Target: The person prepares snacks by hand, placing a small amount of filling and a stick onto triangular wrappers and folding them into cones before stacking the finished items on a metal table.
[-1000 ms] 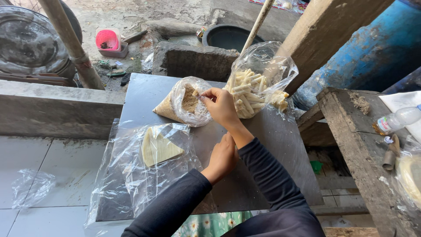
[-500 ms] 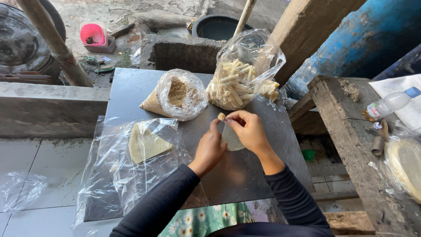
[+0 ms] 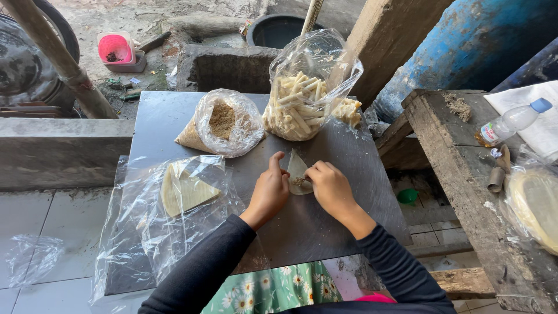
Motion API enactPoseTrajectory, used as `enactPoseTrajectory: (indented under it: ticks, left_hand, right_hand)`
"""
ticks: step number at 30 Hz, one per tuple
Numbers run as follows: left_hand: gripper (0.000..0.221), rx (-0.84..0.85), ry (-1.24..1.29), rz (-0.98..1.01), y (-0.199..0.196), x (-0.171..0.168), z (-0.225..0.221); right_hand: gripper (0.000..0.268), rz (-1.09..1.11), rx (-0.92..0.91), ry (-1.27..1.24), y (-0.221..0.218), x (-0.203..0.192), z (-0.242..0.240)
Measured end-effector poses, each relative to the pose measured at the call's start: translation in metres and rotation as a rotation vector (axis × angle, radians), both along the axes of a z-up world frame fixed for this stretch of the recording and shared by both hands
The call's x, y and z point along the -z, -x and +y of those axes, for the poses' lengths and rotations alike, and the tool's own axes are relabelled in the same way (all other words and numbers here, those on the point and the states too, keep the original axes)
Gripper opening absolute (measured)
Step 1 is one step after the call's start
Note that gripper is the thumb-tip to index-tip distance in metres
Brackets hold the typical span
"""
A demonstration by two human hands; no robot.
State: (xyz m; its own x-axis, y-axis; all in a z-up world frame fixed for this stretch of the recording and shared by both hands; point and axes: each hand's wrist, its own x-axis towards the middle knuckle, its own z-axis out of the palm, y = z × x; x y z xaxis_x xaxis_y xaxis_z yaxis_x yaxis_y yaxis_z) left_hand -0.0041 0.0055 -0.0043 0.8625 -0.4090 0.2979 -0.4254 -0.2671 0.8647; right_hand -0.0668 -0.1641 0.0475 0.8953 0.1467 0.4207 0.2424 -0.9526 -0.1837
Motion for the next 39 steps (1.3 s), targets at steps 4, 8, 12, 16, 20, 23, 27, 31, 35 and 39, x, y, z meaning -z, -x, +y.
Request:
enactPoseTrajectory:
  ticks: [4, 8, 12, 16, 20, 23, 27, 31, 35, 39]
  left_hand:
    - [0.055, -0.006, -0.019, 0.021, 0.000, 0.002, -0.001]
    - [0.059, -0.005, 0.005, 0.013, 0.002, 0.002, -0.002]
    - [0.062, -0.004, 0.027, 0.005, 0.002, 0.001, -0.001]
    - [0.066, 0.007, 0.031, 0.044, 0.003, -0.004, 0.000]
    - [0.068, 0.033, 0.028, 0.097, 0.004, -0.012, 0.001]
    - [0.069, 0.043, 0.038, 0.106, 0.007, -0.013, 0.002]
    - [0.070, 0.037, 0.073, 0.090, 0.007, -0.001, -0.005]
    - [0.054, 0.030, 0.036, -0.063, 0.003, 0.024, -0.014]
    - [0.039, 0.014, 0.090, -0.242, 0.004, 0.037, -0.018]
    - [0.045, 0.021, 0.033, 0.019, 0.006, 0.023, -0.013]
  right_hand:
    - [0.007, -0.111, -0.061, 0.236, -0.001, 0.002, 0.004]
    - [0.003, -0.177, -0.090, 0.415, 0.001, -0.001, 0.005]
    - [0.004, -0.183, -0.127, 0.567, 0.004, -0.004, 0.003]
    - [0.004, -0.194, -0.126, 0.554, 0.009, -0.008, -0.005]
    - [0.008, -0.154, -0.041, 0.209, 0.013, -0.020, -0.015]
    - [0.012, 0.087, 0.126, -0.343, 0.013, -0.033, -0.016]
    - [0.008, 0.079, -0.009, -0.761, -0.003, -0.041, 0.012]
    - [0.011, -0.400, -0.137, -0.269, -0.059, -0.038, 0.077]
    - [0.019, -0.272, -0.309, -0.149, -0.130, -0.056, 0.114]
    - [0.020, -0.089, -0.364, -0.547, -0.124, -0.066, 0.099]
